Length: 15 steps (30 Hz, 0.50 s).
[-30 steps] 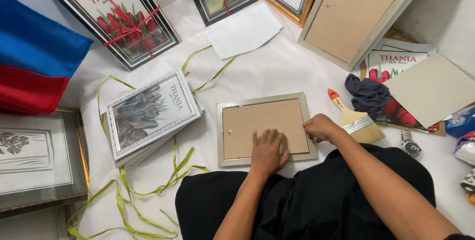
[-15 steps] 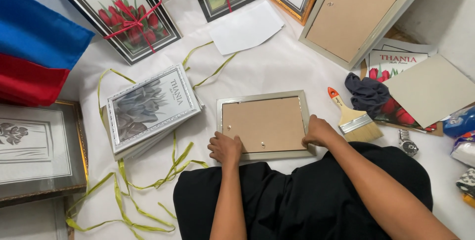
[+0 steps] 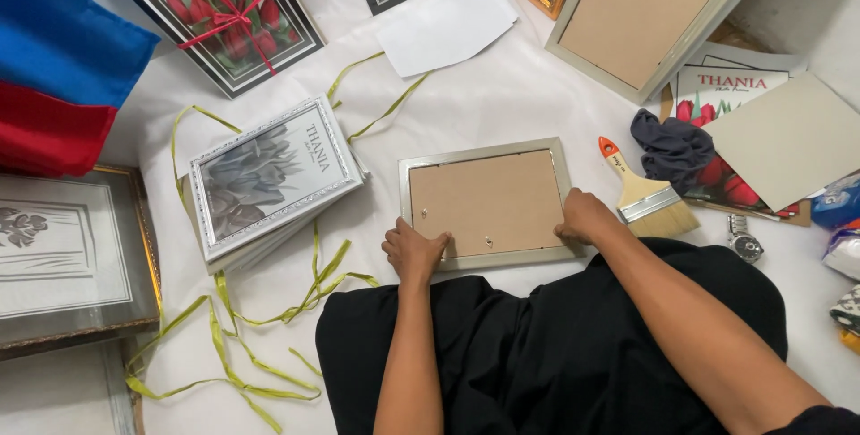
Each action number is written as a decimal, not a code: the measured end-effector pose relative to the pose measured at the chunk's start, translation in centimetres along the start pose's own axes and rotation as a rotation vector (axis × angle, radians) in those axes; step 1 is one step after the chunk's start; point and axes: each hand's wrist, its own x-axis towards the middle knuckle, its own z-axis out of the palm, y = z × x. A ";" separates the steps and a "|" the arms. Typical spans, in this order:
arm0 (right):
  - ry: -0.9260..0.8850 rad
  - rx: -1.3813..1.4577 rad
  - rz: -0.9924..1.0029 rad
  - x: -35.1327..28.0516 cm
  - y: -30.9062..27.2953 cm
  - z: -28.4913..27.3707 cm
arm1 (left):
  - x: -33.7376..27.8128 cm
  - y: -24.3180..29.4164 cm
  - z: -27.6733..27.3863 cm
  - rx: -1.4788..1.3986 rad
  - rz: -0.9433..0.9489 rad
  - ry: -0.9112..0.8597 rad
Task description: Assembling a picture frame by cleaning the glass and inserting the backboard
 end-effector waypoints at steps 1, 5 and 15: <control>0.000 -0.001 0.001 -0.1 0.1 0.0 | 0.4 -0.4 0.6 -0.001 0.000 -0.001; 0.021 0.018 0.000 -0.6 -0.3 -0.2 | -0.2 -0.2 1.5 0.110 0.054 0.076; -0.011 -0.017 0.036 0.6 0.6 -0.6 | -14.8 8.1 -0.8 -0.898 0.633 -0.590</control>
